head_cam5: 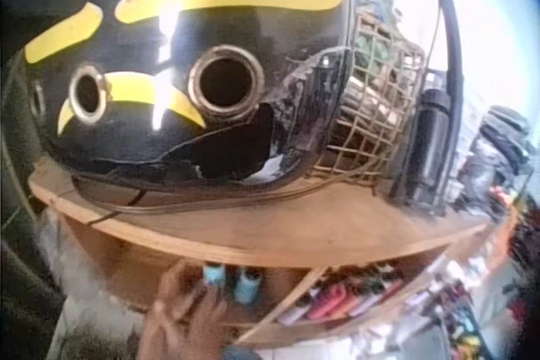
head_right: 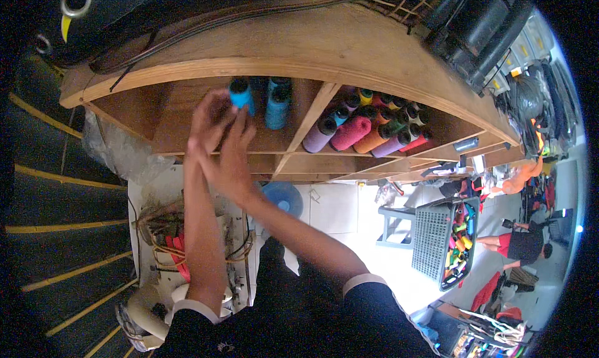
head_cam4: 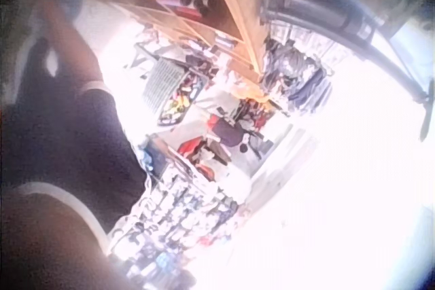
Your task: The person picks up thread spools from a black basket, briefly handles them, and places them onto a wooden shelf. The person repeats this process with multiple spools of different colors.
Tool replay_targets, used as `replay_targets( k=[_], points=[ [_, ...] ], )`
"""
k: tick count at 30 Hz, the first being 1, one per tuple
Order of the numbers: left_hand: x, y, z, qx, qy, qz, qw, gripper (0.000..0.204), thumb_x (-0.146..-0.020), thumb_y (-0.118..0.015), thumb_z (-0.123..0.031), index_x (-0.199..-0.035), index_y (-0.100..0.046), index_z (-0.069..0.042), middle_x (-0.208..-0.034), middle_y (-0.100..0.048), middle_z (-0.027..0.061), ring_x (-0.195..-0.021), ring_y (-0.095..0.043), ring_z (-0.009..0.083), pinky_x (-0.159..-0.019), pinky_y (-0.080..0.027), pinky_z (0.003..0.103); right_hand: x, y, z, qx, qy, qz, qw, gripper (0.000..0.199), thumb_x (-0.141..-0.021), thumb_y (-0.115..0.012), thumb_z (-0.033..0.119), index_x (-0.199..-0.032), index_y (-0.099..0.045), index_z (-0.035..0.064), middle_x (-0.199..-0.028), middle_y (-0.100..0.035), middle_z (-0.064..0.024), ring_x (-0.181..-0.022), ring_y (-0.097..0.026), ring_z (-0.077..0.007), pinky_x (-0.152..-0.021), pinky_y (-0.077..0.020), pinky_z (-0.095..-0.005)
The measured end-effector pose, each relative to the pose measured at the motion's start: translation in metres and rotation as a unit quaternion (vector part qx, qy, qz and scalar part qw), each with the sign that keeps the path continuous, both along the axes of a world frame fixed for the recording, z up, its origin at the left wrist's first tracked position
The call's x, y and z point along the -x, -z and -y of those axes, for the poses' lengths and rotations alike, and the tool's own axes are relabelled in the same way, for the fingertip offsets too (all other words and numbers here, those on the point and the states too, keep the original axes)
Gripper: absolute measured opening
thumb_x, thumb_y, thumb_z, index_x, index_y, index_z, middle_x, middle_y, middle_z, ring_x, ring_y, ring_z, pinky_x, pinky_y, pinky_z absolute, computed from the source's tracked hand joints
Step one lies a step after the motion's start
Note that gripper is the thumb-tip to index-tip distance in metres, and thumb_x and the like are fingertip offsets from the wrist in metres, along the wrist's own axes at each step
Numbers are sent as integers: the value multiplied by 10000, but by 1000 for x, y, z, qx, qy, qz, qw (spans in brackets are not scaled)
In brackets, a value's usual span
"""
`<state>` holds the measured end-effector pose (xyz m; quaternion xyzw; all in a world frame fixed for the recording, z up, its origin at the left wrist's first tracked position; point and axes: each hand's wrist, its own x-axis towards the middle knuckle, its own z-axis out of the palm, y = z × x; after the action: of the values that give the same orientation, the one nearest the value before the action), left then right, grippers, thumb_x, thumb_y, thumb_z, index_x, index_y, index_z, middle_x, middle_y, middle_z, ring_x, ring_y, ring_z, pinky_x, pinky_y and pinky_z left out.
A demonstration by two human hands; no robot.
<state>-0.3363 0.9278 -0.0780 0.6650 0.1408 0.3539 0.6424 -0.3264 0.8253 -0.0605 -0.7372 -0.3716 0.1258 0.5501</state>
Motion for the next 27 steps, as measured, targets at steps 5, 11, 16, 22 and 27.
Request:
replay_targets(
  k=[5, 11, 16, 22, 27],
  points=[
    [19, -2, 41, 35, 76, -62, 995, 339, -859, -645, 7, -1176, -528, -19, -1110, -584, 78, -1036, -568, 175, -913, -483, 310, 21, 7, 59, 35, -20, 29, 999, 1064, -878, -627, 397, -1424, 136, -105, -1368, -137, -321, -1305, -190, -439, -1093, -197, -474],
    [8, 5, 54, 21, 85, -91, 992, 323, -871, -655, -49, -1165, -528, -11, -1092, -592, 72, -1042, -564, 171, -910, -491, 312, 16, 17, 69, 29, 0, 7, 1000, 1074, -877, -628, 387, -1418, 164, -97, -1383, -83, -329, -1321, -164, -459, -1102, -194, -467],
    [0, 5, 61, 17, 90, -86, 992, 319, -867, -658, -44, -1156, -529, -5, -1090, -596, 86, -1049, -568, 172, -921, -490, 323, 14, 17, 70, 18, 20, -20, 999, 1032, -891, -611, 354, -1430, 151, -86, -1389, -92, -314, -1338, -151, -436, -1115, -172, -451],
    [-10, 11, 68, -14, 34, -77, 996, 305, -815, -641, 44, -1102, -545, 4, -1062, -611, 131, -1024, -601, 209, -910, -502, 346, 10, 13, 66, 9, 38, -34, 999, 986, -895, -610, 341, -1440, 89, -92, -1395, -115, -307, -1345, -146, -423, -1124, -140, -446],
    [-13, 22, 70, 3, 12, -66, 998, 324, -793, -670, 30, -1091, -552, -14, -1054, -611, 137, -997, -624, 240, -897, -507, 360, 8, 22, 64, 2, 53, -38, 998, 961, -895, -609, 348, -1440, 45, -96, -1400, -141, -302, -1351, -151, -404, -1130, -128, -438]
  ],
)
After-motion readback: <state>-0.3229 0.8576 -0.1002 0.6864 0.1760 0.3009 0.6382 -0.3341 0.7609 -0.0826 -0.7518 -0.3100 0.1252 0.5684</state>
